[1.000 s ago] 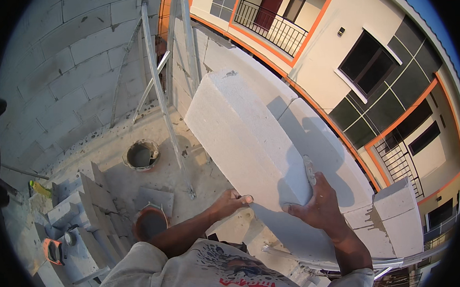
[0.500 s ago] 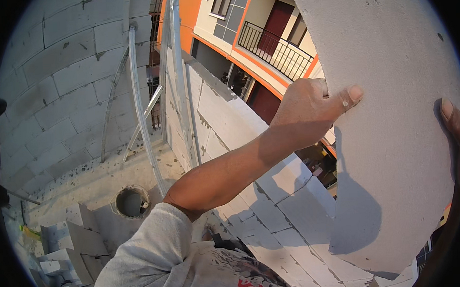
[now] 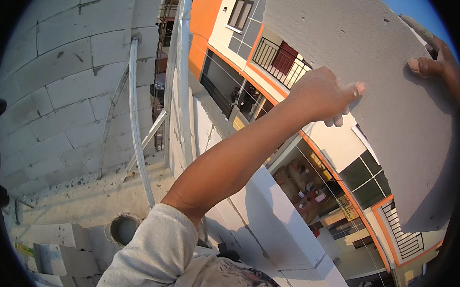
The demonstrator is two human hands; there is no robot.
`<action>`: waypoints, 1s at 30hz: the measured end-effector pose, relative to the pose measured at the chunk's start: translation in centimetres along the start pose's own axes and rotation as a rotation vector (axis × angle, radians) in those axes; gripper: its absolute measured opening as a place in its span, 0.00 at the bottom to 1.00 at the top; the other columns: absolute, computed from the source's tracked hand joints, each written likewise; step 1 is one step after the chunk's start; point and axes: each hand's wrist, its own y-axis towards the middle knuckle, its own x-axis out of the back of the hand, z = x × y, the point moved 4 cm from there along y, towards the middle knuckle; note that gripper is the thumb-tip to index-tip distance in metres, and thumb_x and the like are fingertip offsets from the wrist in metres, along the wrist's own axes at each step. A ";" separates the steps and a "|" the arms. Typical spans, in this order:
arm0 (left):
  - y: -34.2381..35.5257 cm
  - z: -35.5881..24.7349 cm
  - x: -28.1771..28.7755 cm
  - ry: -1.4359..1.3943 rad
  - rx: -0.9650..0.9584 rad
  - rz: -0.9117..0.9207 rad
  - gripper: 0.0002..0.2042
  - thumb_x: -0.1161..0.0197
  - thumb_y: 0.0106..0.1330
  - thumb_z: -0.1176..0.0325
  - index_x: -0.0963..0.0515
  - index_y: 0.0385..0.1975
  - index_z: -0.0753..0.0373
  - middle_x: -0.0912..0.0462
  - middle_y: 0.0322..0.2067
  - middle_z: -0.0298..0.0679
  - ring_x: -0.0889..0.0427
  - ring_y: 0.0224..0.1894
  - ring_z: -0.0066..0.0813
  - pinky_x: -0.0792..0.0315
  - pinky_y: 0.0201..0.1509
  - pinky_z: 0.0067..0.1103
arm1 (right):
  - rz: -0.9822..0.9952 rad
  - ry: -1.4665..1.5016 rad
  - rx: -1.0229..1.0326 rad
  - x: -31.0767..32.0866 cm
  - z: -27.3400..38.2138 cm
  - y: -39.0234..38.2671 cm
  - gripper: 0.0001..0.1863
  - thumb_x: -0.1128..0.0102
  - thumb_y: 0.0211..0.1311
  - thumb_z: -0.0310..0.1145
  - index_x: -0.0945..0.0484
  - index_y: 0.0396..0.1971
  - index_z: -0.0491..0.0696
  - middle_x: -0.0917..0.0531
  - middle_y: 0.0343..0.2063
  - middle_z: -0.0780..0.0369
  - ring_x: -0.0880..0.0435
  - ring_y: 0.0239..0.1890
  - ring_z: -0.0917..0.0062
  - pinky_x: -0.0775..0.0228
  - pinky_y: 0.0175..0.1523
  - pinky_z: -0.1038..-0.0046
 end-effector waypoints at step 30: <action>-9.0 55.2 20.9 -0.370 0.360 -0.420 0.22 0.49 0.73 0.59 0.34 0.64 0.58 0.29 0.62 0.44 0.32 0.65 0.37 0.41 0.69 0.26 | 0.571 0.262 -0.030 -48.0 31.2 16.6 0.45 0.26 0.40 0.48 0.31 0.63 0.51 0.19 0.49 0.51 0.16 0.44 0.67 0.27 0.55 0.65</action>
